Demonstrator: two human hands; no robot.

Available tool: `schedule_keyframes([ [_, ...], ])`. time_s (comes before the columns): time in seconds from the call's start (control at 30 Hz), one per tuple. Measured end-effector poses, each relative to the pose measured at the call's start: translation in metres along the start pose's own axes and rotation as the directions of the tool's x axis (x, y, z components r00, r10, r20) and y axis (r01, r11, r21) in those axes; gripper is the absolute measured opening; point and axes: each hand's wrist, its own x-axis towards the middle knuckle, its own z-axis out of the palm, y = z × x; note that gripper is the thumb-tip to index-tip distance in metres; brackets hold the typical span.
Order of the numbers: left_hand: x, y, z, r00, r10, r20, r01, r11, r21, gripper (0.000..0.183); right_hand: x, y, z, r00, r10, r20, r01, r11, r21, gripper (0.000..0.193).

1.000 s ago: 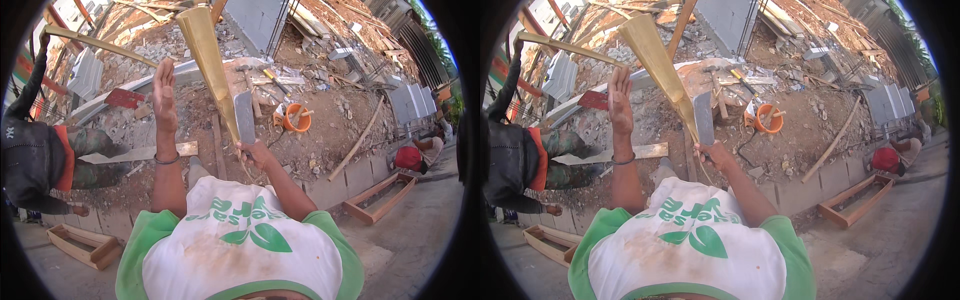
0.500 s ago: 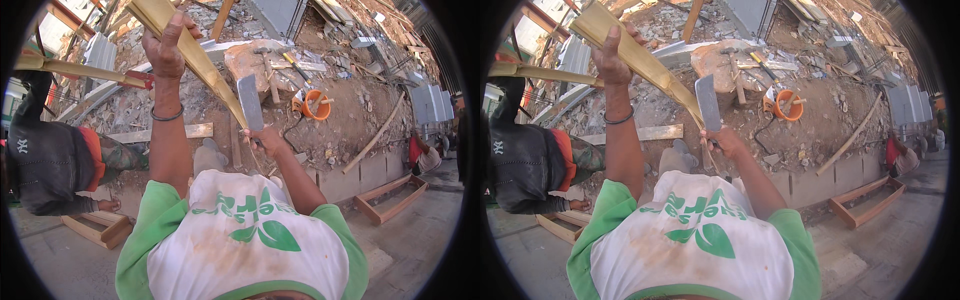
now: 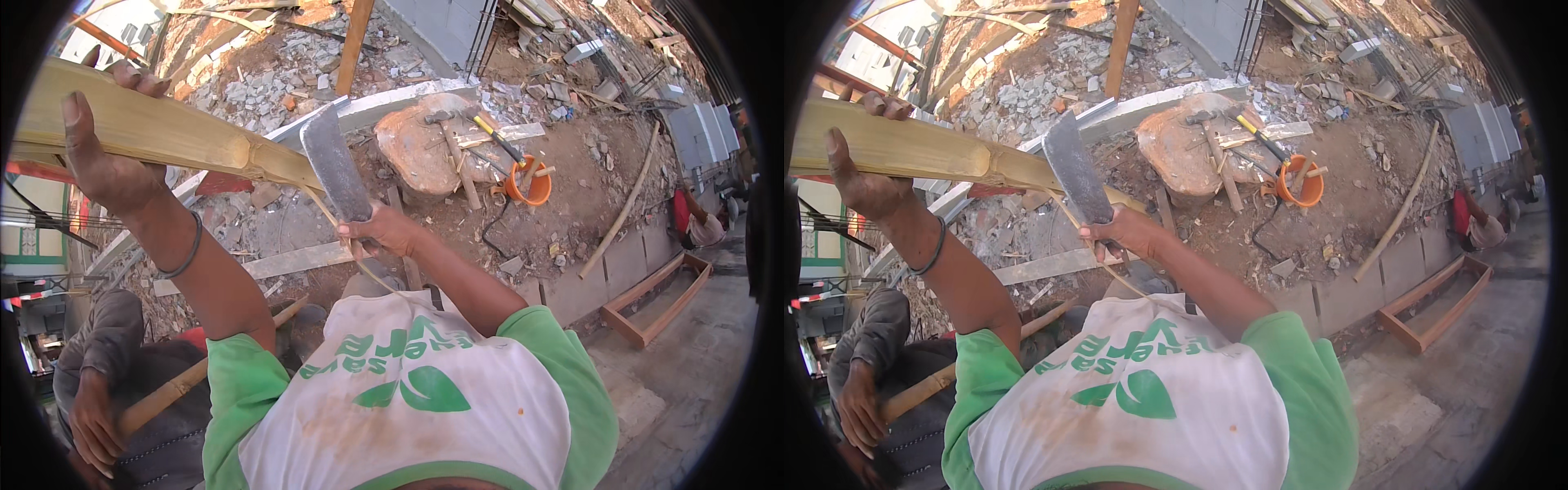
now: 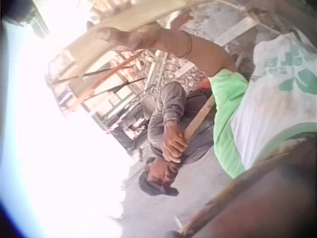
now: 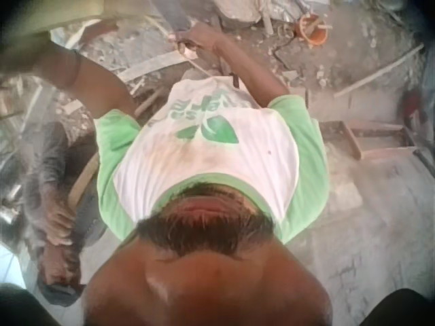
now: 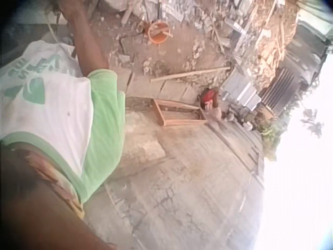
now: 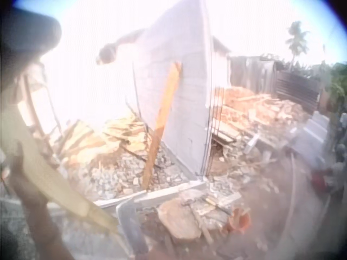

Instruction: The person strips sections of bamboo using a cleaver and a wooden board, eventually splitting a length of bamboo into two halves.

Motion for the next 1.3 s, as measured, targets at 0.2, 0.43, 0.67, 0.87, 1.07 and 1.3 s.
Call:
schedule_keyframes([
  [0.2, 0.03, -0.052, 0.0, 0.995, 0.089, -0.036, -0.083, 0.984, 0.155, 0.069, 0.061, -0.01, -0.032, 0.999, -0.022, -0.024, 0.025, 0.989, 0.148, 0.039],
  [0.43, 0.041, -0.128, -0.008, 0.989, 0.108, -0.101, -0.092, 0.983, 0.157, 0.08, 0.109, -0.017, -0.075, 0.971, 0.228, -0.075, -0.204, 0.949, 0.238, 0.024],
  [0.67, 0.014, -0.211, -0.021, 0.914, 0.168, -0.369, 0.01, 0.9, 0.436, 0.091, 0.131, -0.048, -0.12, 0.947, 0.303, -0.103, -0.287, 0.947, 0.144, 0.02],
  [0.87, 0.04, -0.229, -0.033, 0.894, 0.174, -0.414, 0.079, 0.846, 0.527, 0.097, 0.108, -0.105, -0.127, 0.986, 0.164, -0.044, -0.152, 0.968, 0.201, 0.024],
  [1.07, 0.061, -0.248, -0.015, 0.933, 0.158, -0.324, 0.011, 0.885, 0.465, 0.093, 0.105, -0.131, -0.121, 0.986, 0.148, -0.078, -0.131, 0.972, 0.196, 0.025],
  [1.3, 0.063, -0.243, -0.087, 0.9, 0.285, -0.33, -0.084, 0.857, 0.509, 0.075, 0.157, -0.09, -0.162, 0.933, -0.121, -0.339, -0.037, 0.904, -0.425, 0.032],
])
